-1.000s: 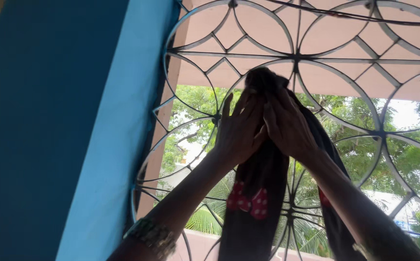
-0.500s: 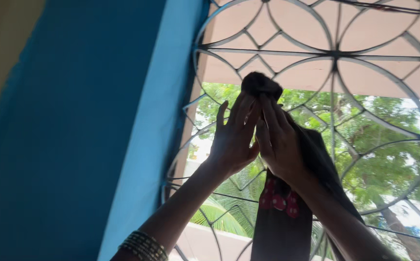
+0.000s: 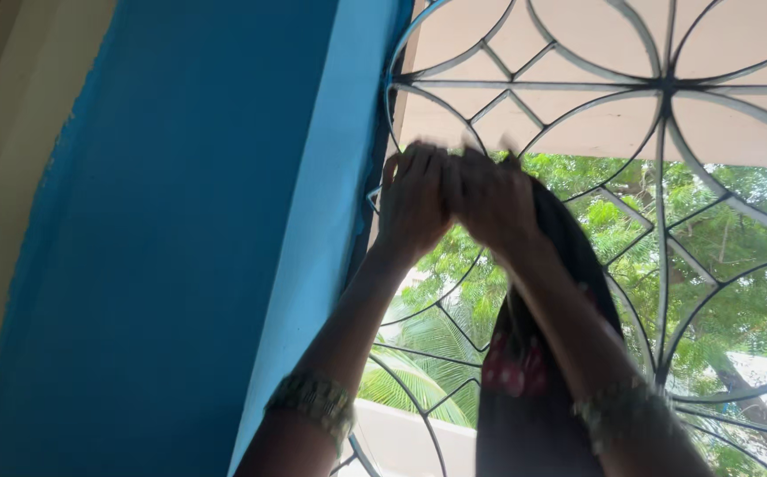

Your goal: The person wipes a metal window grille with a dark cloth, moving methodically across the decorative bars. The hands reach upward and across the grille, cleaning different sections in sequence.

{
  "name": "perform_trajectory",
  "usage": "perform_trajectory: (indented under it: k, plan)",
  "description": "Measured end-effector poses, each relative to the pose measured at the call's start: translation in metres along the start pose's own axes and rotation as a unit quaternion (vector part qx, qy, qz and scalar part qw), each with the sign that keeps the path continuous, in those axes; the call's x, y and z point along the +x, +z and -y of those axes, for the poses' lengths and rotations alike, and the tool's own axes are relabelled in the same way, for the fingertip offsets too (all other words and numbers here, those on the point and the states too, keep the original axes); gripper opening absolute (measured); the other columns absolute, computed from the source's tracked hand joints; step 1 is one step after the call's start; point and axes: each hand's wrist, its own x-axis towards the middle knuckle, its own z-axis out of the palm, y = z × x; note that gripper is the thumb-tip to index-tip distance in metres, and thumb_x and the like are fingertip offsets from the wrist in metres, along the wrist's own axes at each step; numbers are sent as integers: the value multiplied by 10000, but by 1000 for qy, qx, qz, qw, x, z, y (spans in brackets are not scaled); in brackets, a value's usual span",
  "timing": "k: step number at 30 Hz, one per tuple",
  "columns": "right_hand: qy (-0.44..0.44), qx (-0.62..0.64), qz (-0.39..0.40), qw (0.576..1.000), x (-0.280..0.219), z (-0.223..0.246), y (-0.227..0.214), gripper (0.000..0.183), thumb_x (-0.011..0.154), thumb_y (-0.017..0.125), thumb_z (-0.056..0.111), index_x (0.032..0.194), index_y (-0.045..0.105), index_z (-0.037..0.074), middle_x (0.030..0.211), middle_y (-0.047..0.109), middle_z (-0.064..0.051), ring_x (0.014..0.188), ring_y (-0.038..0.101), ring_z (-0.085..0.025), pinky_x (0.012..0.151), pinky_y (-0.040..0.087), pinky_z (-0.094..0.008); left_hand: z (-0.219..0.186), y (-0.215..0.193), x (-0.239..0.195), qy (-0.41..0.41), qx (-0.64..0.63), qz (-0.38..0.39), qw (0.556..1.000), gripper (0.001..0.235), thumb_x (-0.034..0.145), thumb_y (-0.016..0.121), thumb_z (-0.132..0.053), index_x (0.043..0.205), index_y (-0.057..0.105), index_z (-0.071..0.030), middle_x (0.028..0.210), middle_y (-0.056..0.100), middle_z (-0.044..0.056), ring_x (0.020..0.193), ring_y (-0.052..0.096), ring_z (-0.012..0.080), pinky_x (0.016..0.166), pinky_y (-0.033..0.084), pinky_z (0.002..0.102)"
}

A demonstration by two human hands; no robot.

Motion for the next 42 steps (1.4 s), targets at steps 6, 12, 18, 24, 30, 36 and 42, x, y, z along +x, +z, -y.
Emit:
perform_trajectory:
  k: [6, 12, 18, 24, 30, 36, 42]
  plan:
    - [-24, 130, -228, 965, -58, 56, -31, 457, 854, 606, 175, 1269, 637, -14, 1365, 619, -235, 1306, 570, -386, 1095, 457, -502, -22, -30, -75, -6, -103, -44, 994, 586, 939, 568, -144, 1492, 472, 23, 1483, 486, 264, 1392, 465, 432, 1179, 371, 511]
    - [36, 194, -159, 967, -85, 80, -41, 521, 845, 674, 46, 1345, 601, -79, 1445, 556, -242, 1305, 549, -407, 1051, 507, -434, -46, -55, -91, -10, -49, -4, 999, 584, 870, 623, -129, 1423, 498, 11, 1491, 478, 249, 1415, 452, 428, 1200, 335, 552]
    - [-10, 255, -72, 964, -163, 84, -53, 562, 732, 762, -7, 1280, 644, 30, 1414, 570, -190, 1190, 554, -390, 986, 492, -460, -66, -93, -111, 68, -77, 51, 993, 580, 730, 721, -196, 1267, 571, -37, 1463, 539, 200, 1434, 476, 405, 1205, 319, 575]
    - [73, 156, -62, 983, -144, -16, -53, 407, 860, 713, 162, 1263, 671, 122, 1307, 604, -81, 1163, 558, -314, 1022, 438, -496, -109, -52, -49, 60, -161, -8, 985, 615, 805, 715, -188, 1368, 560, 3, 1434, 547, 192, 1375, 480, 385, 1201, 333, 539]
    - [98, 36, -104, 989, -128, -53, -48, 625, 934, 622, 239, 1510, 481, 42, 1547, 488, -146, 1453, 461, -309, 1148, 281, -599, -140, 5, 4, 41, -152, -16, 987, 570, 812, 632, -202, 1355, 566, -44, 1379, 566, 157, 1388, 480, 356, 1213, 277, 568]
    - [91, 108, -58, 988, -173, -32, -47, 652, 894, 616, 174, 1489, 435, -24, 1499, 451, -259, 1408, 430, -402, 1177, 344, -569, -150, -2, -36, 56, -150, 13, 987, 537, 806, 643, -160, 1333, 589, -73, 1382, 549, 186, 1387, 475, 380, 1226, 291, 578]
    - [142, 157, -5, 977, -219, 8, -60, 433, 822, 640, 32, 1252, 638, 80, 1493, 520, -167, 1336, 548, -356, 1126, 432, -480, -166, -32, -94, 60, -160, 50, 984, 502, 825, 696, -153, 1303, 595, -37, 1390, 542, 227, 1345, 470, 434, 1161, 297, 579]
